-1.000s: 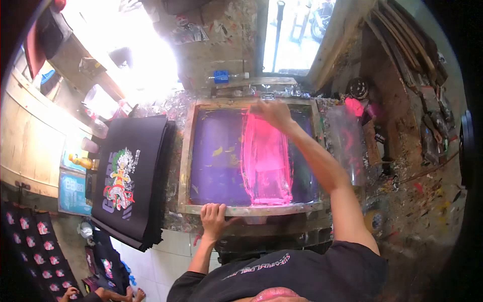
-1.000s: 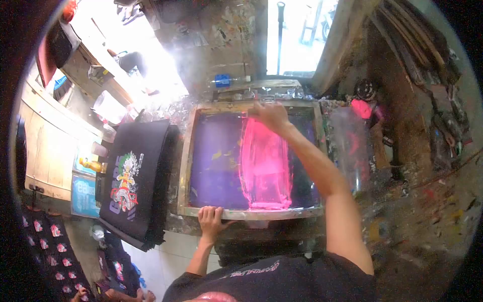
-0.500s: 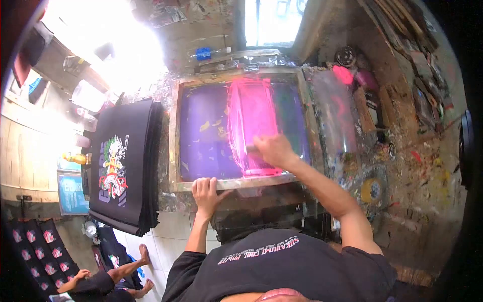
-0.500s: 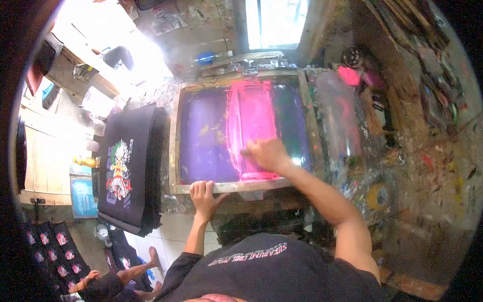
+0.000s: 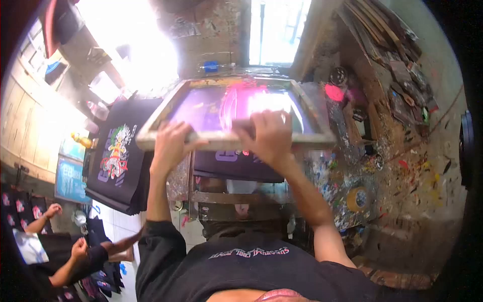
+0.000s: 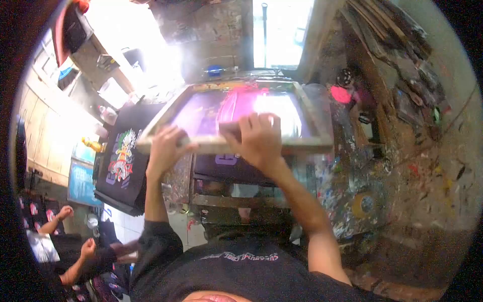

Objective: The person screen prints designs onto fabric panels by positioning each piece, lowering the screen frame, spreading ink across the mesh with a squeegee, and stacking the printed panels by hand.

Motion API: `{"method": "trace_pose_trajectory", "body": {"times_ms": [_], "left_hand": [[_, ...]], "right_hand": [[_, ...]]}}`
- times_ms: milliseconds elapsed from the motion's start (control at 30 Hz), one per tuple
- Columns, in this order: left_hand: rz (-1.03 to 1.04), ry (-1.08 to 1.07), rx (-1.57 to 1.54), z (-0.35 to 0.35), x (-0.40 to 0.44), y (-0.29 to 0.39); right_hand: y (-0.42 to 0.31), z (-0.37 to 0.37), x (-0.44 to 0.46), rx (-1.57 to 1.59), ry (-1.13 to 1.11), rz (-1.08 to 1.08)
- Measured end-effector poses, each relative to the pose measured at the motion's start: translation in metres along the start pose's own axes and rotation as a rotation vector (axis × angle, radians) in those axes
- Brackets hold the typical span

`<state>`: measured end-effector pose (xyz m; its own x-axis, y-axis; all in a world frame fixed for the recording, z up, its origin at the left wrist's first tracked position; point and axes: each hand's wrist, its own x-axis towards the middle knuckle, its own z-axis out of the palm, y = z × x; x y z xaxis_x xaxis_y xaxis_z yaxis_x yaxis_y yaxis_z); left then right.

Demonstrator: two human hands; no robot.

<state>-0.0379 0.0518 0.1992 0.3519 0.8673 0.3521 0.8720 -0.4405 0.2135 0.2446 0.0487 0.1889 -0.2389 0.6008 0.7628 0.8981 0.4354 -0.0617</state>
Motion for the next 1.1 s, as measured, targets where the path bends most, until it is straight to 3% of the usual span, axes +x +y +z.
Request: {"method": "trace_pose_trajectory", "body": {"times_ms": [33,67,100,133,200,233,300,367,433,500,533,567,633,667,733,767,833,933,1000,1100], "left_hand": [[0.058,0.191,-0.016,-0.011,0.013,0.007],[0.213,0.634,0.139,-0.011,0.025,0.016],[0.210,0.634,0.151,0.009,0.020,0.009],[0.322,0.568,0.016,0.049,0.007,-0.005],[0.322,0.154,-0.173,0.092,-0.015,-0.001],[0.196,-0.197,-0.223,0.108,-0.033,0.011],[0.228,-0.422,-0.256,0.158,-0.066,-0.008],[0.250,-0.282,-0.263,0.184,-0.089,-0.021],[0.232,-0.298,-0.271,0.171,-0.083,-0.012],[0.258,-0.131,0.003,0.139,-0.076,0.006],[0.136,-0.128,0.178,0.120,-0.083,0.018],[0.140,-0.115,0.179,0.122,-0.097,0.006],[-0.289,-0.066,-0.148,0.125,-0.129,-0.032],[-0.286,-0.069,-0.156,0.119,-0.132,-0.040],[-0.838,-0.086,-0.715,0.103,-0.142,-0.049],[-0.840,-0.095,-0.711,0.106,-0.144,-0.049],[-0.642,0.345,-0.597,0.125,-0.141,-0.049],[-0.556,0.486,-0.610,0.120,-0.114,-0.081],[-0.539,0.584,-0.634,0.078,-0.100,-0.108],[-0.601,0.619,-0.192,0.013,-0.139,-0.216]], "right_hand": [[0.007,-0.005,0.028,-0.009,0.017,-0.045],[0.013,-0.006,0.054,0.003,0.011,-0.020],[0.022,-0.007,0.078,-0.019,0.003,-0.015],[0.027,-0.017,0.106,0.007,-0.142,0.059],[0.042,-0.015,0.143,0.041,-0.122,0.077],[0.048,-0.014,0.157,0.071,-0.120,0.097],[0.059,-0.013,0.180,0.075,-0.139,0.089],[0.071,-0.015,0.204,0.069,-0.158,0.084],[0.077,-0.013,0.222,0.068,-0.271,0.104],[0.082,-0.011,0.236,0.064,-0.284,0.106],[0.084,-0.013,0.244,0.046,-0.274,0.107],[0.083,-0.014,0.251,0.039,-0.264,0.102],[0.081,-0.014,0.254,-0.005,-0.327,0.146],[0.083,-0.012,0.254,-0.012,-0.332,0.148],[0.083,-0.005,0.254,0.037,-0.243,0.102],[0.083,-0.002,0.257,0.040,-0.248,0.110],[0.078,-0.008,0.265,-0.091,-0.377,0.197],[0.076,-0.014,0.268,-0.036,-0.421,0.205],[0.071,-0.019,0.270,0.010,-0.358,0.243],[0.072,-0.020,0.274,-0.039,-0.387,0.224]]}}
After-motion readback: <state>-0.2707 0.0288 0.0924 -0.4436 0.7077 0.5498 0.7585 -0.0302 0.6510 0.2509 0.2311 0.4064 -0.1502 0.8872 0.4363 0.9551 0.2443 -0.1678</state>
